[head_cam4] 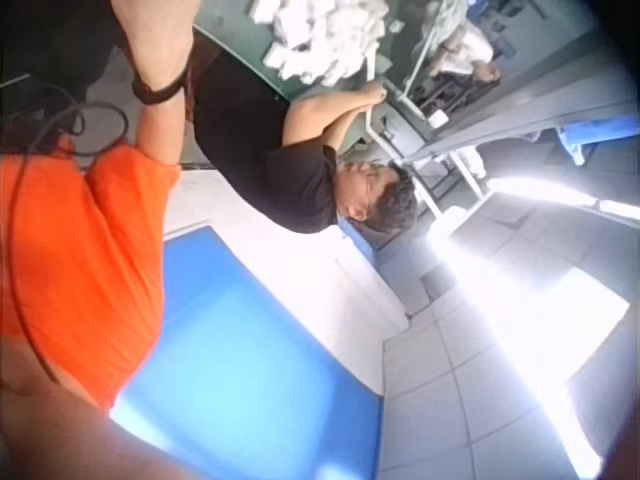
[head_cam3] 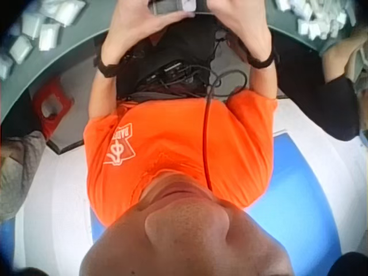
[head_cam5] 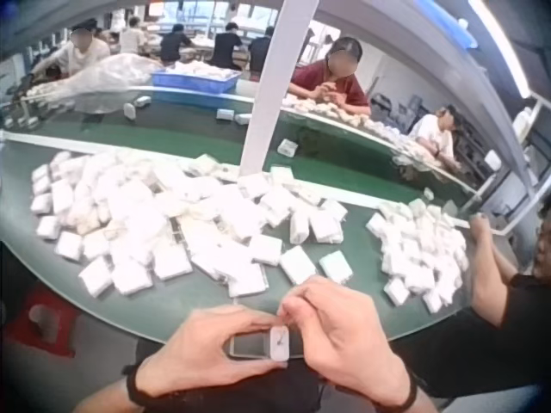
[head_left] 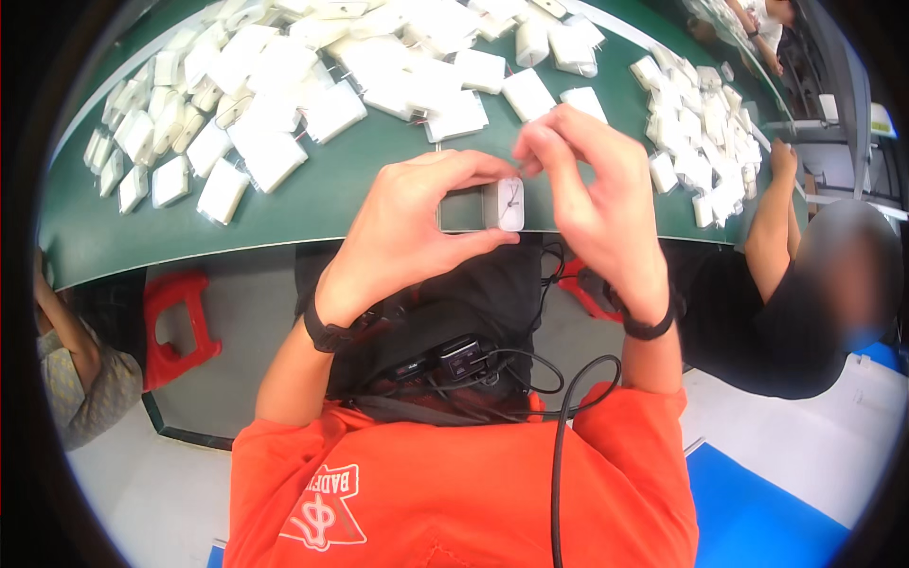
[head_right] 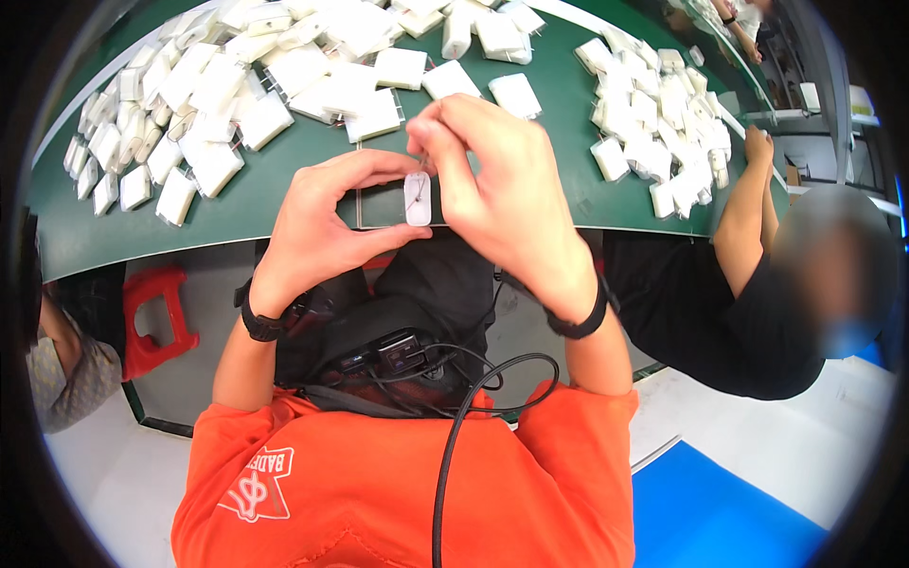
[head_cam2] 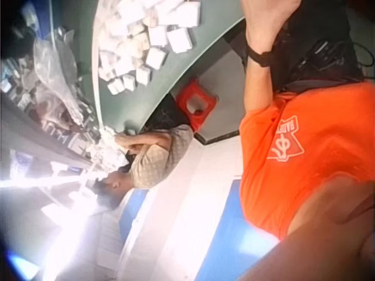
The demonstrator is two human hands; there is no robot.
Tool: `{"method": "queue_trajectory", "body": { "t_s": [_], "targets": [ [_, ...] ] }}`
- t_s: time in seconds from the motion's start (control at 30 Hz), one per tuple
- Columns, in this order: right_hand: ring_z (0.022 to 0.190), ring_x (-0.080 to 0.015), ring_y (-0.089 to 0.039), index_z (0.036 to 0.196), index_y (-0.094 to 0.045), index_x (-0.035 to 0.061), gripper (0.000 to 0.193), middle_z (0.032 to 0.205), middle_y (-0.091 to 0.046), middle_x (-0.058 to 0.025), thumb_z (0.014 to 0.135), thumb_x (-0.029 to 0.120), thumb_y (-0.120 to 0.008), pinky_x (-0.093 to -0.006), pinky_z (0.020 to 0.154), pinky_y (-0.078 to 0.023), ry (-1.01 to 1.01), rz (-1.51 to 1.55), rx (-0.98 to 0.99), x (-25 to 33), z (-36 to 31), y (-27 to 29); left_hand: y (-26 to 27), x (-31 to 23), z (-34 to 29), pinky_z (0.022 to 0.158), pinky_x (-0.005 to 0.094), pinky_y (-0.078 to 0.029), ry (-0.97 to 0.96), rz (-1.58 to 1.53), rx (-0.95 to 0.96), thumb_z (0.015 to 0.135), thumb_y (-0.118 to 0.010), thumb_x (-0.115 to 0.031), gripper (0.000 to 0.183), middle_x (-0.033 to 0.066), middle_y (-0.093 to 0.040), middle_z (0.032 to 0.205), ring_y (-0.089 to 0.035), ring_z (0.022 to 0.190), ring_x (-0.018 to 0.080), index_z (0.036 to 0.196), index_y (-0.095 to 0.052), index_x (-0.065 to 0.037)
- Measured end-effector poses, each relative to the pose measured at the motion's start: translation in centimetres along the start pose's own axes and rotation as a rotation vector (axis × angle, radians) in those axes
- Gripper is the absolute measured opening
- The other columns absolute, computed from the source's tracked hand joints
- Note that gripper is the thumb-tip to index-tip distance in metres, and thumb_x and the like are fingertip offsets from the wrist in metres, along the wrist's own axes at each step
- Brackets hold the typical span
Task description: Inspecting and cleaning small electronic components on a factory assembly line.
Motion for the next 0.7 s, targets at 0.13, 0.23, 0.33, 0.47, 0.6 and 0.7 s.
{"method": "queue_trajectory", "body": {
  "t_s": [0.13,0.23,0.33,0.47,0.6,0.7],
  "targets": [
    [0.082,-0.0309,-0.064,0.104,-0.067,0.0016,0.009,0.092,-0.068,-0.0125,0.1,-0.007,-0.064,-0.0378,0.076,-0.056,0.641,-0.069,-0.186,2.4,-2.2,0.7,0.2,-0.1,-0.1,0.099,0.0371,-0.063,-0.037,0.036,0.011,0.077,-0.097,-0.007,0.053,0.0114,-0.08,0.12,-0.079,0.109,0.0264,0.125,-0.076,-0.002],
    [0.078,-0.0315,-0.061,0.105,-0.068,0.0029,0.015,0.092,-0.064,-0.0098,0.093,-0.003,-0.074,-0.0423,0.072,-0.051,0.529,-0.124,-0.05,2.6,-3.6,1.1,0.2,-0.2,-0.1,0.099,0.0371,-0.063,-0.059,0.052,0.017,0.077,-0.096,-0.007,0.053,0.0114,-0.08,0.119,-0.079,0.108,0.0268,0.125,-0.076,-0.001],
    [0.077,-0.029,-0.06,0.106,-0.072,0.0086,0.022,0.082,-0.06,-0.0071,0.087,0.006,-0.082,-0.0391,0.071,-0.043,0.628,-0.432,0.028,2.7,-3.5,-0.3,0.1,-0.3,0.1,0.099,0.037,-0.063,-0.077,0.062,0.014,0.077,-0.095,-0.007,0.052,0.0118,-0.08,0.118,-0.079,0.108,0.0273,0.125,-0.075,0.0],
    [0.079,-0.0286,-0.063,0.101,-0.075,0.0078,0.015,0.085,-0.065,-0.0089,0.087,0.004,-0.08,-0.0385,0.073,-0.047,0.544,-0.367,0.002,2.3,-2.5,-0.3,0.2,-0.2,0.0,0.101,0.0374,-0.063,-0.066,0.041,0.023,0.078,-0.094,-0.006,0.05,0.013,-0.079,0.118,-0.079,0.11,0.0273,0.124,-0.074,0.001],
    [0.079,-0.0229,-0.07,0.096,-0.077,0.0041,0.008,0.088,-0.073,-0.0082,0.09,0.006,-0.081,-0.035,0.07,-0.052,0.324,-0.154,0.049,1.0,-1.6,-0.2,0.3,0.0,-0.1,0.1,0.0373,-0.063,-0.066,0.014,0.02,0.08,-0.094,-0.006,0.048,0.0135,-0.079,0.118,-0.079,0.111,0.0281,0.123,-0.075,0.001],
    [0.075,-0.0143,-0.066,0.097,-0.077,0.0026,0.01,0.081,-0.07,-0.0037,0.092,0.009,-0.082,-0.0314,0.064,-0.048,0.25,-0.026,0.037,0.0,-0.6,-0.8,0.1,0.0,-0.1,0.1,0.0374,-0.062,-0.079,0.012,0.009,0.079,-0.095,-0.007,0.053,0.0138,-0.081,0.118,-0.079,0.112,0.0295,0.126,-0.071,0.0]
  ]
}}
Point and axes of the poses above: each hand's wrist, its own z-axis towards the middle knuckle, its own y-axis out of the back of the hand, x = y × z, the point moved 5 cm from there along z, towards the middle knuckle
